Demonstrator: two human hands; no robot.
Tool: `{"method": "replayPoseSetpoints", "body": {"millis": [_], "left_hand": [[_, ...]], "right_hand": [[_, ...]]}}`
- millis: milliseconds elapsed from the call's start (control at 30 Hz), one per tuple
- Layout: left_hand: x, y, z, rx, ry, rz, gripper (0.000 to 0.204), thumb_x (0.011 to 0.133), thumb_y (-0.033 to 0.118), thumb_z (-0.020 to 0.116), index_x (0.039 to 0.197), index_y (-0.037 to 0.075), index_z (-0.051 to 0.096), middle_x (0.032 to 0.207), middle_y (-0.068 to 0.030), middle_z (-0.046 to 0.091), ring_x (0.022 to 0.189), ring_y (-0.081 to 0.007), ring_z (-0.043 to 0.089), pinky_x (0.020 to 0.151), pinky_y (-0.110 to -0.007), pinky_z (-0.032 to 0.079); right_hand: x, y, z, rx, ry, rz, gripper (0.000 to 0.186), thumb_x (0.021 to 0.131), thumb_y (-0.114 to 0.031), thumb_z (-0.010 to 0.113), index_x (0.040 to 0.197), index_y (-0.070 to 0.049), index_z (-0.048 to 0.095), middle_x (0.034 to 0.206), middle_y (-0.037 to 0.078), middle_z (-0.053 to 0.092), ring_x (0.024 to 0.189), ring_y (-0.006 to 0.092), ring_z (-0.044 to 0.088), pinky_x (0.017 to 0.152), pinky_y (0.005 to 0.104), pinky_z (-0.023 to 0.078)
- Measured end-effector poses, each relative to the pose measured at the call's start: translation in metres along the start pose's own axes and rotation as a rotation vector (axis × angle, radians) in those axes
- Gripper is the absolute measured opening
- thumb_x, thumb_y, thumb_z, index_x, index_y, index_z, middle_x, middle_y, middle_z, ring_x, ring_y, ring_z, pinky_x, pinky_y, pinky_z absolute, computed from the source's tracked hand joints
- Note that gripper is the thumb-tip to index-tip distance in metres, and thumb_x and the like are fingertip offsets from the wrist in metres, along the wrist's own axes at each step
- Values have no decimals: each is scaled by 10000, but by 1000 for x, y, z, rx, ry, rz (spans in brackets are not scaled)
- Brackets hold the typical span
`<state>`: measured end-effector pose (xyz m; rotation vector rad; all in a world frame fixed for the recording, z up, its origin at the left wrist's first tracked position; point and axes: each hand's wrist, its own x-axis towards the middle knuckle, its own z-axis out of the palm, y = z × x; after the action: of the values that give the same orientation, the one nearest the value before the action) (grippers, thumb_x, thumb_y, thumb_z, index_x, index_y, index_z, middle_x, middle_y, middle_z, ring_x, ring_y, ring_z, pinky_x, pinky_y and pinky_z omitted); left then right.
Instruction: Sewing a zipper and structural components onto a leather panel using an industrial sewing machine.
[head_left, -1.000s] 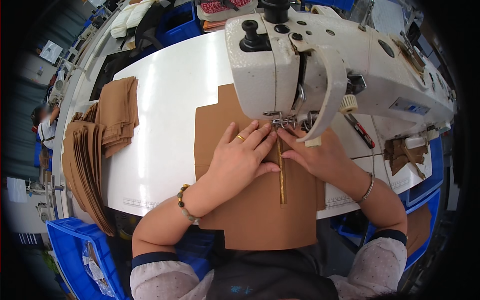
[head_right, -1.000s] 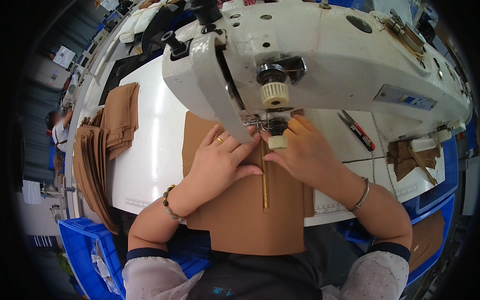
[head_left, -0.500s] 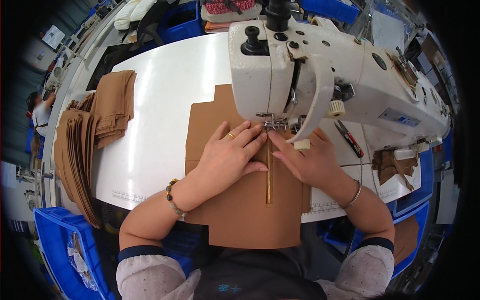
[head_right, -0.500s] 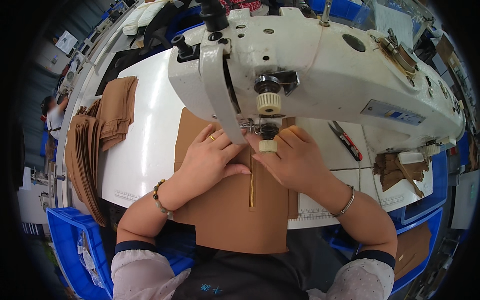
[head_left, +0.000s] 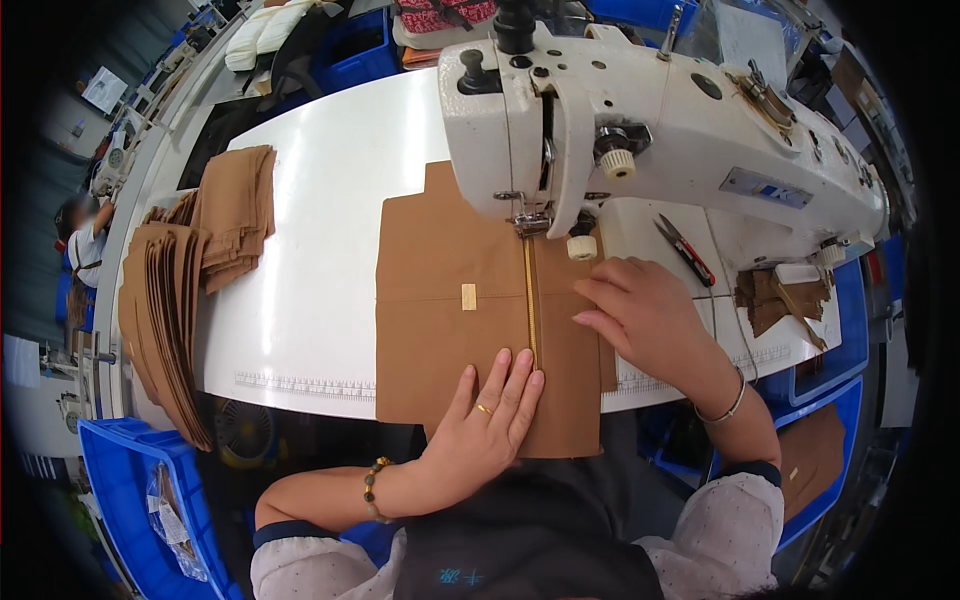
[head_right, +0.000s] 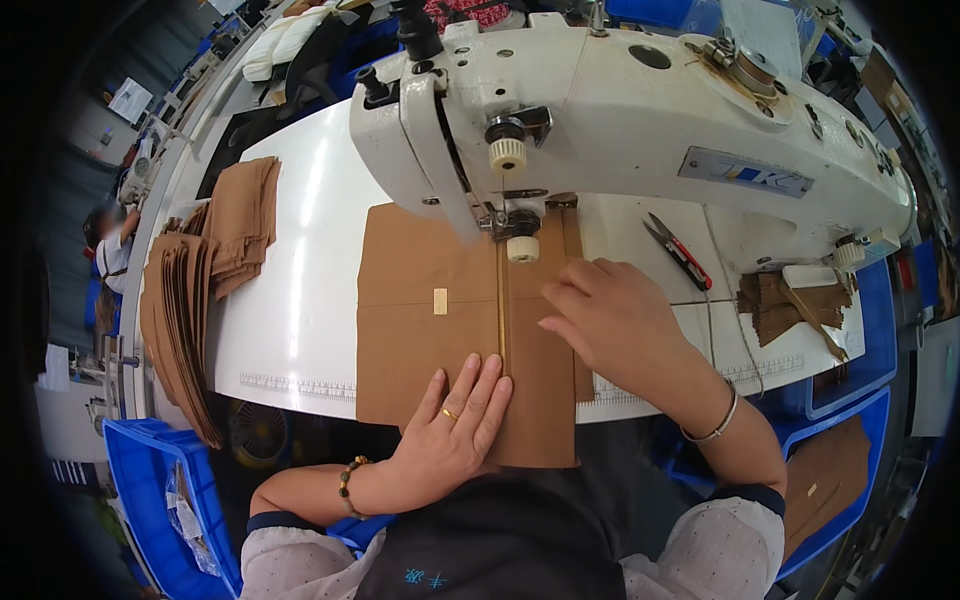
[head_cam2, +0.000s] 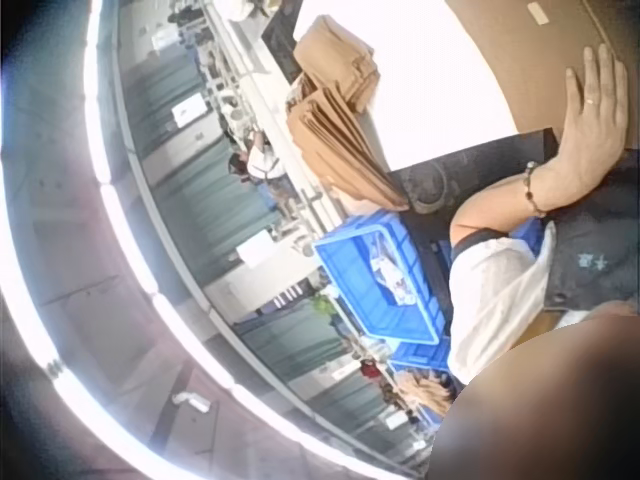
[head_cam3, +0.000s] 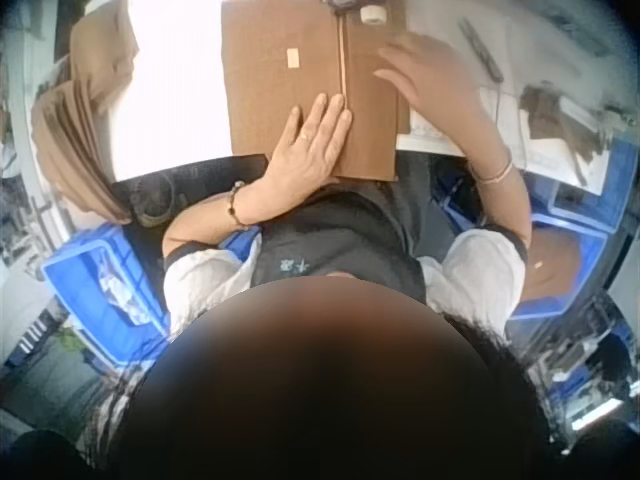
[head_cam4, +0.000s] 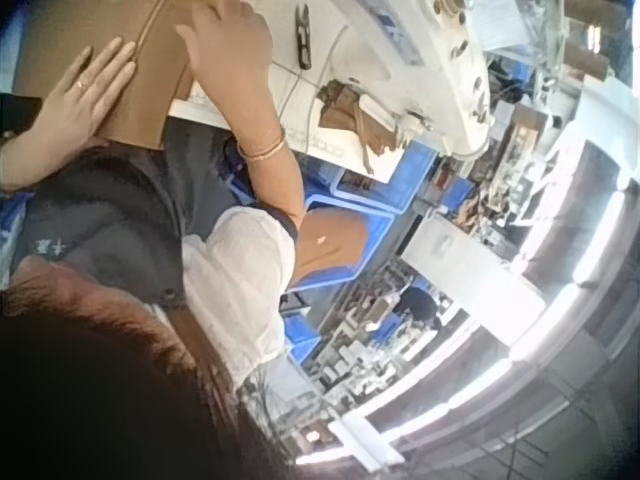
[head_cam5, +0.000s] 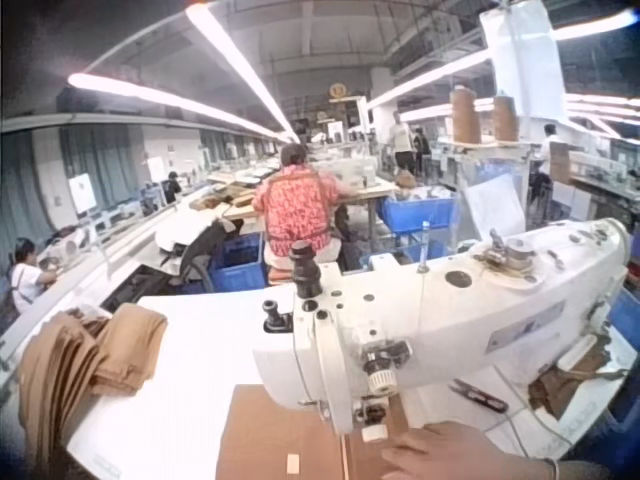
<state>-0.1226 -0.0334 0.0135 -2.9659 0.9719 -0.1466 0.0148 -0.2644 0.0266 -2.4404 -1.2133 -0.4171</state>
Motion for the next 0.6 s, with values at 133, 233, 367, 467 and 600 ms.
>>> {"method": "replayPoseSetpoints", "body": {"millis": [133,233,367,467,600], "left_hand": [[-2,-13,-4,-361,22,-71,671,808,167,745,1434,1,568,1502,-195,562,1366,-365,567,1099,-517,480],[3,-48,-15,-1004,41,-395,363,1039,267,598,1186,-61,648,890,-162,715,906,-276,741,806,-392,588],[9,-59,-18,-1144,89,-439,519,1121,405,447,1039,-77,620,587,-90,559,497,-176,659,492,-318,519],[5,-54,-15,-1228,71,-473,518,1119,400,455,1020,-83,614,604,-91,582,462,-177,641,459,-300,495],[2,-56,-12,-1254,59,-501,519,1119,392,456,1018,-93,611,614,-86,596,435,-181,633,433,-291,482]], "right_hand": [[-28,-9,-13,176,49,157,146,841,-134,783,935,-51,707,940,76,674,850,277,659,744,392,538],[-47,-21,-7,219,158,189,114,816,-61,782,889,-42,696,911,84,686,818,285,668,692,380,547],[-53,-41,12,212,181,-15,178,774,-62,800,916,-30,697,949,95,672,821,283,663,704,368,557],[-45,-56,29,188,174,-150,218,775,-93,798,955,-16,702,983,100,660,851,276,658,724,365,562],[-36,-62,38,116,127,-217,230,789,-105,764,974,14,697,989,105,658,905,261,651,754,358,567]]}}
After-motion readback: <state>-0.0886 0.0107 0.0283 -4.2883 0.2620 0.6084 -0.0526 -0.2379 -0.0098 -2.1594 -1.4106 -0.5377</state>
